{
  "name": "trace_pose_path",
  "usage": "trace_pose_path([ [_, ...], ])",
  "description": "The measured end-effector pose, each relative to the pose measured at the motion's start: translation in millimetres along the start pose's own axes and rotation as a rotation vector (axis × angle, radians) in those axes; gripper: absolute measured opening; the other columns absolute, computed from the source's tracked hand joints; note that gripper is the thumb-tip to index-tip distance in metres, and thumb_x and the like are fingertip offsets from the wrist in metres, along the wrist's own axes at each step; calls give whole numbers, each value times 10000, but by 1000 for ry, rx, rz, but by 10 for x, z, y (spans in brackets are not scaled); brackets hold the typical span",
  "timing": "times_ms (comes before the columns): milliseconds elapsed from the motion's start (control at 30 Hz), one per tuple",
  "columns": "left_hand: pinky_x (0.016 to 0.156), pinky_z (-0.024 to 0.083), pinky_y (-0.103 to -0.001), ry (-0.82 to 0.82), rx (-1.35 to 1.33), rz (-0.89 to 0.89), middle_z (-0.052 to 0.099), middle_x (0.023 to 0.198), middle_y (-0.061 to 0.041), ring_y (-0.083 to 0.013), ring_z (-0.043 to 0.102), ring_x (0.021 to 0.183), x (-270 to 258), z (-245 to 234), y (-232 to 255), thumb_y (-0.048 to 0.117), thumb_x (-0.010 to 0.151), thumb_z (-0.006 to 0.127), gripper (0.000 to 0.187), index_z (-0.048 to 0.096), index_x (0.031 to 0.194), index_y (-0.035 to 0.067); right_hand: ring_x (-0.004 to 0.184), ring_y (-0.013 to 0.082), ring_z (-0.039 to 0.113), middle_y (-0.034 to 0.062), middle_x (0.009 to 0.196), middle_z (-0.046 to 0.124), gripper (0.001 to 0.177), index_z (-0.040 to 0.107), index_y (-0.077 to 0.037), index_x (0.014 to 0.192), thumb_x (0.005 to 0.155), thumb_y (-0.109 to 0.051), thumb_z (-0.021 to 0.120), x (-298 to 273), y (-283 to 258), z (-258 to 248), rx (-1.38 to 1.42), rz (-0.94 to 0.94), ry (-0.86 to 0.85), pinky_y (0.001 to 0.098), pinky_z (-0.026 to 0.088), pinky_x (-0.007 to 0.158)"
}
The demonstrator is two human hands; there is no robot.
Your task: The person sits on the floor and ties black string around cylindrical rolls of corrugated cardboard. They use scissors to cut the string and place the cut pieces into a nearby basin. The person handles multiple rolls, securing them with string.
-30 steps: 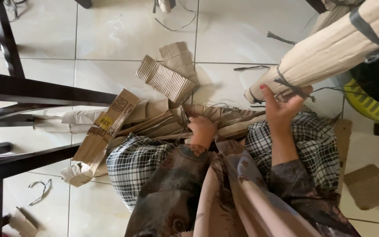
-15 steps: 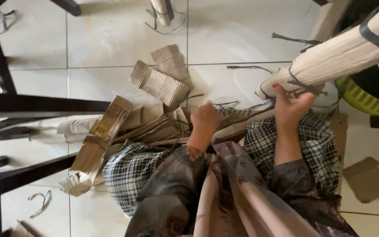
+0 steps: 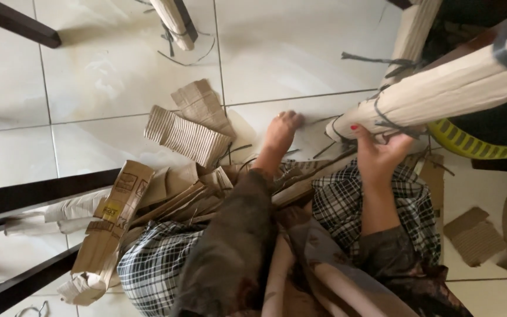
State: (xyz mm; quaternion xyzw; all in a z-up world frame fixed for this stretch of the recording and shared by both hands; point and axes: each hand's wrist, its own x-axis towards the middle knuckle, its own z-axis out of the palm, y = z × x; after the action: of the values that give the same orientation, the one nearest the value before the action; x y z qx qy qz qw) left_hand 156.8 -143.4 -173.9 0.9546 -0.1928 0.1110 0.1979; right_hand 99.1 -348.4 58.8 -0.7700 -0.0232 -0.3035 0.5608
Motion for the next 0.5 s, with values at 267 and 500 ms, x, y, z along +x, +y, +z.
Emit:
trace_pose_path([
  [267, 712, 563, -426, -257, -88, 211, 702, 852, 7, -251, 703, 811, -675, -1134, -100, 249, 819, 737, 32, 710, 837, 249, 1364, 354, 494, 279, 1438, 479, 915, 340, 41, 1479, 857, -65, 1003, -131, 455, 23, 28, 23, 45, 589, 437, 1125],
  [500, 749, 580, -350, -288, -5, 85, 730, 933, 111, -159, 726, 908, -728, -1423, -133, 263, 891, 670, 68, 668, 860, 324, 1395, 355, 457, 178, 1483, 429, 901, 300, -61, 1538, 921, -40, 957, 33, 105, 260, 66, 125, 71, 593, 397, 1150],
])
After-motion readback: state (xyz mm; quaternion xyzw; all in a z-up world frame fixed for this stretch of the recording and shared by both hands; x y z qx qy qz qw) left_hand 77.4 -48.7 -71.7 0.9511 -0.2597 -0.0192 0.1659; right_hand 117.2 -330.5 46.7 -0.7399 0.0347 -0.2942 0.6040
